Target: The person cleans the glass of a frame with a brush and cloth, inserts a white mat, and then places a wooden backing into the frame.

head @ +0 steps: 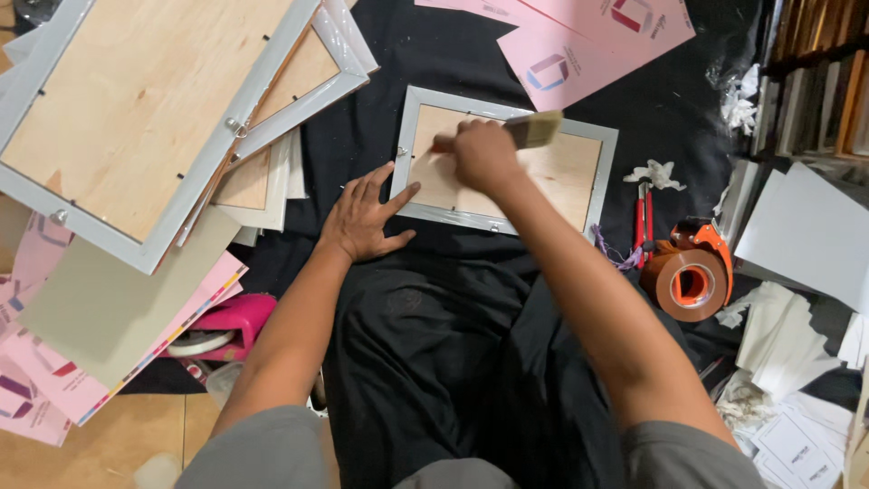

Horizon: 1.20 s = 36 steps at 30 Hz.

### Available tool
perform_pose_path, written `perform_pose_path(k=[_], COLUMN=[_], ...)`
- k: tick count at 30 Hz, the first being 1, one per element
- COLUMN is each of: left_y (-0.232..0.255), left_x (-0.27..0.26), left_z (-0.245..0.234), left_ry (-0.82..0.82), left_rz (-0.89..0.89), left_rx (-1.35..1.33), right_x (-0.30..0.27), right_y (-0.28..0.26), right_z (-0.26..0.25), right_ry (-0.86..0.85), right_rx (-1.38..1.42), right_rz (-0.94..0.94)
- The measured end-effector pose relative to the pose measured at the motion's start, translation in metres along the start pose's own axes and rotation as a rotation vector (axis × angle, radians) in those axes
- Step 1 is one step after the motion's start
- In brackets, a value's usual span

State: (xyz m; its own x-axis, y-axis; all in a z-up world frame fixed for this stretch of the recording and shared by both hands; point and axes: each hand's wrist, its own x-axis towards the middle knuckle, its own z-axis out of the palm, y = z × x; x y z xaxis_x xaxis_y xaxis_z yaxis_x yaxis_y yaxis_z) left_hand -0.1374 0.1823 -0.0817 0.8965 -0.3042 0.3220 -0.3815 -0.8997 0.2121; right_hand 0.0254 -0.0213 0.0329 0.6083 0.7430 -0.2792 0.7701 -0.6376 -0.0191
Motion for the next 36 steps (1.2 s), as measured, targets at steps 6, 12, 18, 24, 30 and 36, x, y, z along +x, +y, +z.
perform_pose_path(k=[6,12,18,24,30,36], left_y=[0.001,0.002,-0.002,-0.002,-0.001,0.0], left_x=[0.003,0.007,0.004,0.005,0.006,0.011], left_z=[-0.008,-0.016,-0.007,-0.007,-0.01,-0.01], left_ry=[-0.008,-0.076,-0.066,-0.052,-0.082,-0.082], left_rz=[0.019,0.038,0.028,0.042,0.022,0.03], left_rx=[-0.013,0.022,0.012,0.025,0.001,-0.02], right_x=[0.001,0.015,0.027,0.023,0.023,0.003], right_y=[0.071,0.087,0.091,0.083,0.073,0.066], right_z=[0.008,-0.001,0.006,0.024,0.079,0.095], right_ry=[0.097,-0.079,-0.125,-0.072,0.189,0.403], right_rx=[0.355,0.507,0.58,0.483,0.071,-0.237], right_rz=[0.266,0.41,0.418,0.374,0.179,0.112])
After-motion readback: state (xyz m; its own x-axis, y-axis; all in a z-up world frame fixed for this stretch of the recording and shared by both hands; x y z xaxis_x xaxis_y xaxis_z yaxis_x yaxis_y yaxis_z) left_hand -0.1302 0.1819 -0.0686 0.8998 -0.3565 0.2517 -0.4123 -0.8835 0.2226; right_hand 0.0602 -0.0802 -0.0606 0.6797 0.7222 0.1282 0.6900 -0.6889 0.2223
